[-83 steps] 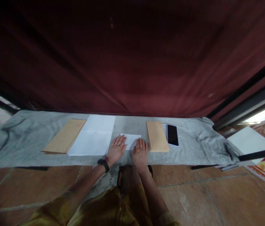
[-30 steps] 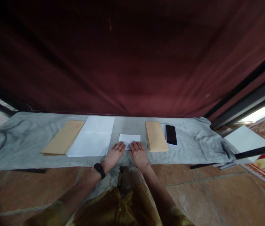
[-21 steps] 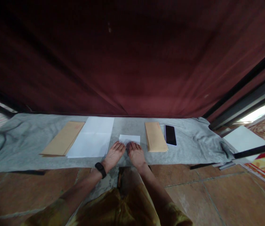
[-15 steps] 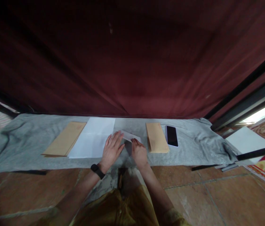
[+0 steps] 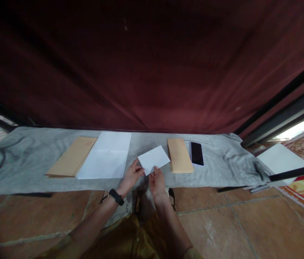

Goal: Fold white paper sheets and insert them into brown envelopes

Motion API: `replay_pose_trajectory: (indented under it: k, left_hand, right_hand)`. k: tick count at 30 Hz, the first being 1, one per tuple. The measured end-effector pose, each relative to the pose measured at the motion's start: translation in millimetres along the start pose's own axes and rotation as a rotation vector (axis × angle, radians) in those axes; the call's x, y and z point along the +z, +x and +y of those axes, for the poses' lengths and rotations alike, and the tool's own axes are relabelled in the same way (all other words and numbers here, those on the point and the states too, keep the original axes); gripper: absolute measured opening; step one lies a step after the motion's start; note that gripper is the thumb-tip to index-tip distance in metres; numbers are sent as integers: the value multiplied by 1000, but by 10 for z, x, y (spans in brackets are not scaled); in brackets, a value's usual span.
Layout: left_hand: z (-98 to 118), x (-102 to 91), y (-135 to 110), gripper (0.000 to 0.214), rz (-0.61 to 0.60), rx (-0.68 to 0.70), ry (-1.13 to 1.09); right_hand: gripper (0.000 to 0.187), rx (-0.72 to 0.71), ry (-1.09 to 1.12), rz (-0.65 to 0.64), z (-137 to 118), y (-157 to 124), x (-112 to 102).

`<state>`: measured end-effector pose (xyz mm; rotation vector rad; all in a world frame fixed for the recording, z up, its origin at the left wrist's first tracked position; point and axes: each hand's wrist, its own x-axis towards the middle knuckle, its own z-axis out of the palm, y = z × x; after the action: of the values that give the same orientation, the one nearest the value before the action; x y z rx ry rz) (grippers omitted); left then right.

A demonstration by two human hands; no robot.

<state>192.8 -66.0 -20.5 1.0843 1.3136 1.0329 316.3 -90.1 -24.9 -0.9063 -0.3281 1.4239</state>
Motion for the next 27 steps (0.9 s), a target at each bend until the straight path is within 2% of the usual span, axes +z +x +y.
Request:
replay_pose_trajectory:
  k: [5, 7, 9, 13, 17, 20, 23, 27]
  left_hand:
    - [55, -142, 155, 66, 1, 62, 309]
    - [79, -211, 189, 63, -8, 100, 475]
    - [82, -243, 193, 63, 1, 111, 561]
    - [37, -209, 141, 63, 94, 124, 586]
    - [-31, -154, 95, 58, 169, 142, 481]
    - [-62, -125, 94, 54, 211, 131, 352]
    - [-64, -106, 113, 53, 210, 133, 270]
    - [-37, -126, 170, 53, 171, 142, 315]
  right_hand:
    - [29, 208, -141, -120, -135, -123, -220]
    - [34, 232, -273, -123, -182, -155, -311]
    - [32, 100, -487, -87, -217, -168, -375]
    - [28, -341, -957, -45, -276, -168, -428]
    - [35, -591, -1210, -148, -311, -147, -442]
    - [40, -723, -1335, -285, -301, -95, -455]
    - [43, -804, -1447, -359, -273, -34, -463]
    - [44, -840, -1602, -468, -248, -3, -460]
